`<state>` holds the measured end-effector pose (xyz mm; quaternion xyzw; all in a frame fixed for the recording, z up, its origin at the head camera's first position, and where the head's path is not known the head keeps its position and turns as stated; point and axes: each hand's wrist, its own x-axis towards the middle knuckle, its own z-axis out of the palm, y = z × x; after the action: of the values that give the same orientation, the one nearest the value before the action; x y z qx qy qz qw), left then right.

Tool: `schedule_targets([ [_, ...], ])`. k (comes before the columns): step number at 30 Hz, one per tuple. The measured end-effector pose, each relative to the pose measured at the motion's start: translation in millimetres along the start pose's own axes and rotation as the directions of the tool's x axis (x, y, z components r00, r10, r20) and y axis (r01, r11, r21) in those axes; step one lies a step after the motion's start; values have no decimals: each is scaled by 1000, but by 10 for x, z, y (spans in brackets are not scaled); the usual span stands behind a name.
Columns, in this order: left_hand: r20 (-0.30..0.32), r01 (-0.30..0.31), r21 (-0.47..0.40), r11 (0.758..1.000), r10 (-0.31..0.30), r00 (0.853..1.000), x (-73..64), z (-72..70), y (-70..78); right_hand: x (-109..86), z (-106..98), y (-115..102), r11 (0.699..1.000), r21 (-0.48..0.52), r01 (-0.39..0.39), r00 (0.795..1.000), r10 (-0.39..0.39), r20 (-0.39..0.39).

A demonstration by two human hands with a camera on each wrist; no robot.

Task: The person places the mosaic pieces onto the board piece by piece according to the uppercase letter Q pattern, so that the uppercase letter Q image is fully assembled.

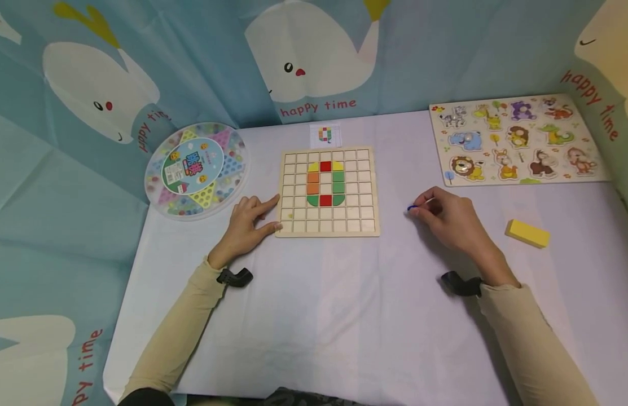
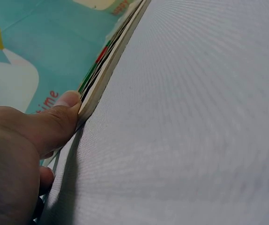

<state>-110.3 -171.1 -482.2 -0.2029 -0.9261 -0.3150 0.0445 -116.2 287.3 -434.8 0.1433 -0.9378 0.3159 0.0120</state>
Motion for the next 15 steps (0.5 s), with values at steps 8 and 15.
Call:
schedule_targets([
  [8, 23, 38, -1, 999, -38, 999, 4, -1, 3, 84, 126, -94, 992, 121, 25, 995, -13, -98],
  [15, 19, 42, -7, 999, -41, 999, 4, 1, -6, 182, 235, -157, 989, 144, 25, 997, -14, -78],
])
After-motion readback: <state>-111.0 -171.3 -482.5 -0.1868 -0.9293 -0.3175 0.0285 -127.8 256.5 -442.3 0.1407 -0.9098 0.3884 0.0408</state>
